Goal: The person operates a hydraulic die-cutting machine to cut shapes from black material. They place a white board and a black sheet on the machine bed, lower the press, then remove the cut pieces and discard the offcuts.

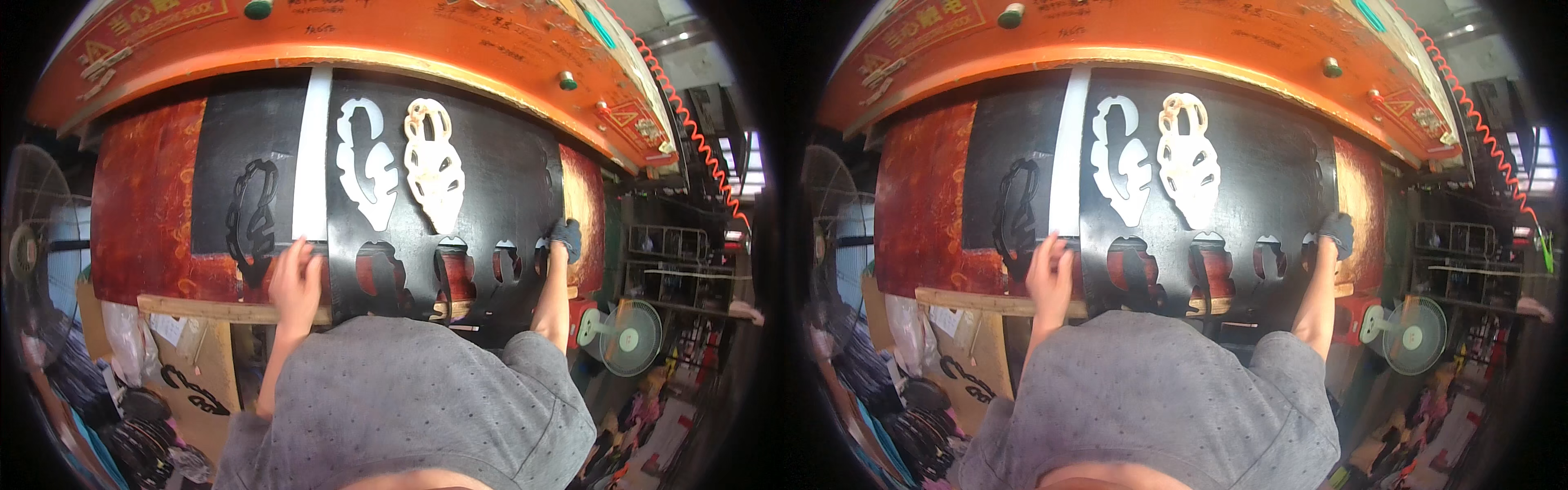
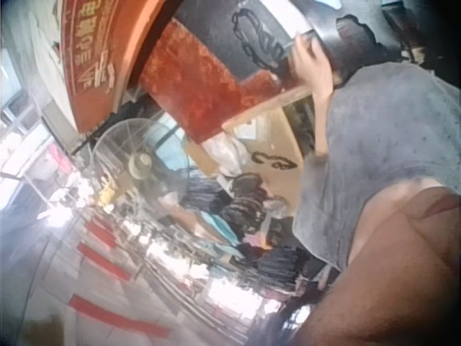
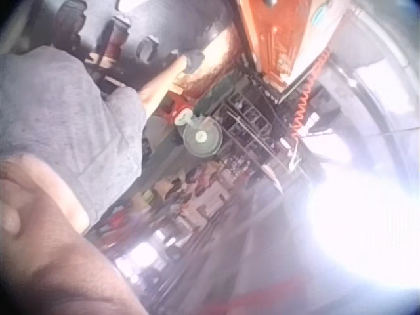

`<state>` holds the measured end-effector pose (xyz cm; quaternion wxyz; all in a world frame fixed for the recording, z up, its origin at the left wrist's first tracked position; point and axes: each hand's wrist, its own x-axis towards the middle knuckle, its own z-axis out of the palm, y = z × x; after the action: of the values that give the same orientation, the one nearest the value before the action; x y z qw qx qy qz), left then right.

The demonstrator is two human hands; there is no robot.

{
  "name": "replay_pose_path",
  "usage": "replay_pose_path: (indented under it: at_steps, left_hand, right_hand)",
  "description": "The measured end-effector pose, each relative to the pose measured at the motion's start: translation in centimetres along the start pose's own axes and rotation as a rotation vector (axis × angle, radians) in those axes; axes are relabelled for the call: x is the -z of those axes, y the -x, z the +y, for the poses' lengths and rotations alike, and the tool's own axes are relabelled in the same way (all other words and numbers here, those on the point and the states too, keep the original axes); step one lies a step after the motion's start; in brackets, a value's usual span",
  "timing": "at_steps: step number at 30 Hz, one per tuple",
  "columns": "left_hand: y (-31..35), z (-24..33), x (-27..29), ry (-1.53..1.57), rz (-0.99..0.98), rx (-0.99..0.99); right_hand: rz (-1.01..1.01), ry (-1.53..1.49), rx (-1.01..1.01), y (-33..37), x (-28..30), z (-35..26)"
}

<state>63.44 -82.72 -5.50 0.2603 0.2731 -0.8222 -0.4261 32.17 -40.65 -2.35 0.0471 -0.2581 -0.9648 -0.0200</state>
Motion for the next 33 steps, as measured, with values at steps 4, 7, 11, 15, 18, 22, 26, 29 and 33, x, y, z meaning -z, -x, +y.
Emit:
replay_pose_path:
  at_steps: [4, 7, 11, 15, 18, 22, 26, 29, 33]
  left_hand:
    - [3.7, -3.6, 2.5, -0.295, -0.045, -0.322]
    - [4.2, -4.9, 1.5, -0.404, -0.081, -0.427]
    - [4.1, -5.3, 0.7, -0.38, -0.07, -0.382]
    - [4.5, -5.7, 0.8, -0.391, -0.074, -0.341]
    - [4.6, -5.9, 0.6, -0.358, 0.03, -0.435]
    - [4.9, -5.8, 0.8, -0.321, 0.086, -0.482]
    - [7.1, -5.3, 1.7, -0.388, 0.036, -0.458]
    - [9.7, -5.6, 1.3, -0.535, 0.014, -0.467]
    - [10.3, -6.2, 0.5, -0.569, -0.013, -0.434]
  right_hand:
    - [0.233, -0.304, 0.369, 8.8, -1.1, -2.4]
    - [0.444, -0.293, 0.525, 11.7, -3.6, -4.3]
    - [0.577, -0.356, 0.554, 11.4, -5.4, -4.5]
    - [0.636, -0.407, 0.551, 10.8, -5.9, -4.4]
    - [0.583, -0.405, 0.455, 10.8, -5.8, -4.7]
    - [0.275, -0.381, 0.463, 9.8, -3.1, -4.7]
    - [0.208, -0.805, 0.445, 9.1, 3.8, -5.0]
    - [0.197, -0.929, 0.464, 8.4, 9.6, -5.9]
    - [0.02, -0.862, 0.408, 10.7, 8.9, -3.9]
